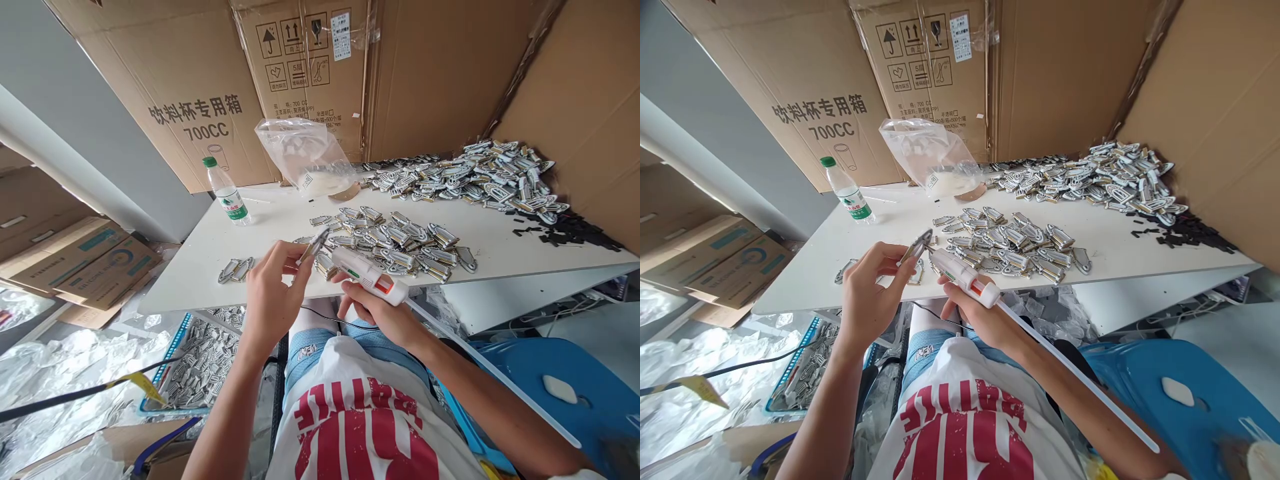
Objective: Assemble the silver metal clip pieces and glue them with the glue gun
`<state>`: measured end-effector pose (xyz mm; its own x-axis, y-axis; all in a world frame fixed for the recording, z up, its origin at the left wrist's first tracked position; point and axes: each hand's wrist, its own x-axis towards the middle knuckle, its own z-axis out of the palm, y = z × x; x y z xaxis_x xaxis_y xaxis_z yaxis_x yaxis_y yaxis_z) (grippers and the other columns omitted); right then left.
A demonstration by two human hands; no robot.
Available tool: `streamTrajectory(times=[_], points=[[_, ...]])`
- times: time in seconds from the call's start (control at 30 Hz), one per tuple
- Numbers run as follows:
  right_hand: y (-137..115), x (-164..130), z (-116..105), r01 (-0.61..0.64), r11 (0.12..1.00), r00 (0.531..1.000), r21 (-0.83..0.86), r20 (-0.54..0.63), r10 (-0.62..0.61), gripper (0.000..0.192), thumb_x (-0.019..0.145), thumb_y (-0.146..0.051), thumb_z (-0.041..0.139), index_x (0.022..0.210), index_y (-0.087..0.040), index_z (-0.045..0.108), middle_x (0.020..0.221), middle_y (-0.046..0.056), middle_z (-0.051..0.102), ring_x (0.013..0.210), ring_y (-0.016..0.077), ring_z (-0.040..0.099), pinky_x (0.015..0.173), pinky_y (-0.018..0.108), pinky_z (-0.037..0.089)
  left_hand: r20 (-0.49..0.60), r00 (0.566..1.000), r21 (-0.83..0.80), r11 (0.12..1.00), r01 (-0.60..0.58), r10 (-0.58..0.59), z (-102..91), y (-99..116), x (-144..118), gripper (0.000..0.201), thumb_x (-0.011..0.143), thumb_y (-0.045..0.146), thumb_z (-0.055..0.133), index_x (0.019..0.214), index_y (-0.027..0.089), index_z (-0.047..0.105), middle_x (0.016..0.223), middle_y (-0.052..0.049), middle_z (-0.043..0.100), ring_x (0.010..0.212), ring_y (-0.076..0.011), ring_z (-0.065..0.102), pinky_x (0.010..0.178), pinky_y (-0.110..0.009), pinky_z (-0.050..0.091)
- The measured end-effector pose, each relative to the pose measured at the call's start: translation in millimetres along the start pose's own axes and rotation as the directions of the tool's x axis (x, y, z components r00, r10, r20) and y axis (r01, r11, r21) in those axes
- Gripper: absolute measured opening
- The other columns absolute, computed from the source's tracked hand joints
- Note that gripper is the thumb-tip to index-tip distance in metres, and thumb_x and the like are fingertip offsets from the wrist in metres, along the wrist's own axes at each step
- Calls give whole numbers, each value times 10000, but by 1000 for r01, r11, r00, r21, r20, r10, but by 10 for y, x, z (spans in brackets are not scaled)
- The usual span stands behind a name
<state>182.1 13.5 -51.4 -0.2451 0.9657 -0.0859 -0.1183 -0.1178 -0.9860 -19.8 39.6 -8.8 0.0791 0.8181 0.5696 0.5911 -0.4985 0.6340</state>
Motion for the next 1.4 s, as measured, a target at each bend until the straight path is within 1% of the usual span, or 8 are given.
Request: streamTrajectory(times=[0.23, 0.4, 0.57, 0.77, 0.97, 1.1, 1.23, 1.4], points=[[28, -4, 11, 1, 999, 1000, -37, -2, -1, 469, 1001, -608, 670, 1249, -217, 744, 706, 19, 764, 469, 109, 339, 461, 248, 249, 8, 999, -64, 997, 39, -38, -12, 5, 4, 55, 1025, 267, 729, 1053, 222, 716, 956, -16, 790, 810, -171, 804, 797, -320, 655], [11, -12, 17, 28, 998, 999, -54, 16, -28, 399, 1016, -585, 670, 1046, -199, 766, 708, 22, 735, 493, 105, 355, 459, 255, 248, 35, 975, -252, 942, 219, -218, -16, 5, 38, 136, 983, 324, 780, 1020, 205, 725, 930, -22, 796, 761, -183, 816, 733, -307, 665], [-46, -57, 26, 112, 994, 993, 15, 41, -112, 372, 1016, -554, 704, 971, -189, 761, 872, 38, 741, 517, 84, 360, 467, 267, 254, 71, 948, -391, 865, 314, -311, -45, -8, 66, 190, 955, 352, 823, 1024, 190, 751, 913, -27, 777, 720, -179, 810, 672, -280, 669], [-74, -68, 8, 123, 990, 991, -63, -37, -126, 465, 1003, -639, 703, 935, -184, 765, 544, -68, 424, 528, 115, 347, 496, 266, 268, 114, 932, -505, 788, 353, -344, -51, -17, 79, 268, 925, 363, 867, 1102, 192, 758, 1006, -41, 785, 692, -178, 806, 670, -301, 704], [-24, -45, -3, 175, 978, 983, -117, -41, -181, 478, 995, -657, 717, 944, -188, 788, 564, -69, 425, 523, 109, 323, 484, 267, 242, 175, 927, -566, 737, 369, -331, -80, 25, 79, 242, 935, 342, 847, 1100, 185, 765, 1049, -45, 768, 737, -166, 806, 733, -299, 710], [-26, -68, 7, 166, 983, 986, -76, -18, -168, 506, 981, -673, 719, 844, -187, 755, 639, -38, 506, 529, 102, 322, 470, 266, 237, 140, 918, -606, 701, 377, -372, -97, 16, 98, 194, 897, 318, 849, 991, 184, 745, 940, -19, 743, 696, -157, 790, 633, -254, 671], [-13, -79, 7, 147, 986, 989, -74, -4, -148, 491, 974, -665, 733, 817, -200, 737, 576, -64, 386, 542, 115, 308, 479, 259, 252, 77, 911, -613, 701, 364, -405, -109, -4, 113, 165, 857, 287, 842, 945, 191, 741, 868, -12, 745, 680, -166, 777, 557, -243, 619], [-17, -78, 22, 155, 983, 988, -104, 4, -155, 483, 978, -646, 724, 795, -200, 747, 549, -58, 398, 519, 122, 333, 466, 267, 274, -3, 905, -610, 718, 335, -425, -105, -36, 106, 107, 837, 249, 852, 886, 191, 775, 887, -29, 779, 797, -150, 741, 674, -235, 597]])
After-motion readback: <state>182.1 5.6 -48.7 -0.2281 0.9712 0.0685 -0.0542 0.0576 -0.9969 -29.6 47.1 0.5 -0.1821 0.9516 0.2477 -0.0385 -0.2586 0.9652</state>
